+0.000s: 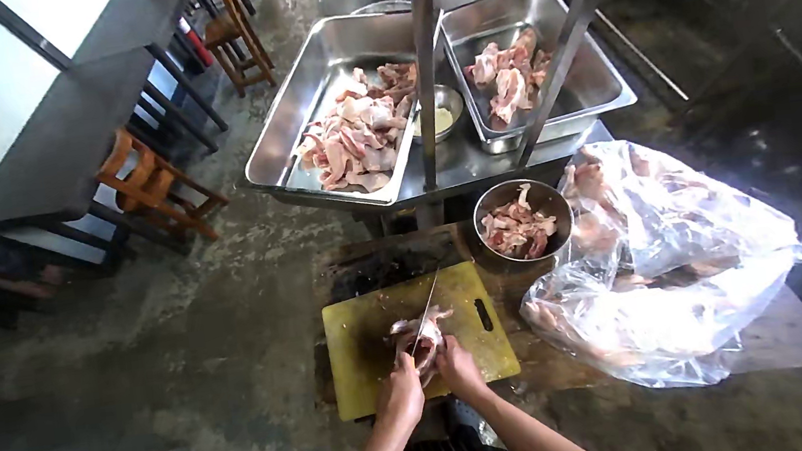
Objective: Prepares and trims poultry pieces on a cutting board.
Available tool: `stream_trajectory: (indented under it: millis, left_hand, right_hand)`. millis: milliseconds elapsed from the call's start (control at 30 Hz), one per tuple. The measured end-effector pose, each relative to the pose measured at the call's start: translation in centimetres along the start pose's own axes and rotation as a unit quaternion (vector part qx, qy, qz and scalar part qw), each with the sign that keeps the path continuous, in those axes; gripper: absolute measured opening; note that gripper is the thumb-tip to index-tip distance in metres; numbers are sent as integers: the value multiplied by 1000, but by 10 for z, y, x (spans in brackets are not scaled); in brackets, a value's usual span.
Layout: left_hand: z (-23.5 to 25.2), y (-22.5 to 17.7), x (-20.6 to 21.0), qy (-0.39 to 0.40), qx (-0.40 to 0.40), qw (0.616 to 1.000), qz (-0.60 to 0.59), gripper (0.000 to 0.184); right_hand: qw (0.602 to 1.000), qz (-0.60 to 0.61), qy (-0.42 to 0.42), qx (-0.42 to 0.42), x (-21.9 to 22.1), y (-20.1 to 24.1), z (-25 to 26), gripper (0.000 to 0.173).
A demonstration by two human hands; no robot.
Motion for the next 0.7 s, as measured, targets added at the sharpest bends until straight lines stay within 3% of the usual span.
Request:
stream_trajectory:
  millis: [133, 300, 433, 700]
  left_hand:
    - [-16, 5, -13, -91, 62, 994, -17, 44]
    - [-12, -6, -8, -211, 179, 961, -17, 30]
    - [9, -2, 11, -128, 141, 981, 36, 33]
    - [17, 12, 19, -148, 150, 977, 44, 31]
  right_hand:
    - [1000, 27, 8, 9, 2, -7, 6, 45]
    - [999, 26, -5, -20, 5, -14, 8, 42]
    - [1000, 12, 0, 1, 5, -11, 9, 43]
    - [1000, 17, 18, 14, 1, -13, 16, 42]
Point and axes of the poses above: each hand's wrist, its own z-axis towards the middle knuckle, its own x-axis out of the palm, y = z × x, the point moved 1 cm from there along z, towards the middle knuckle, and after that the axes turned 10 degrees about -y, right-handed, at the moved point
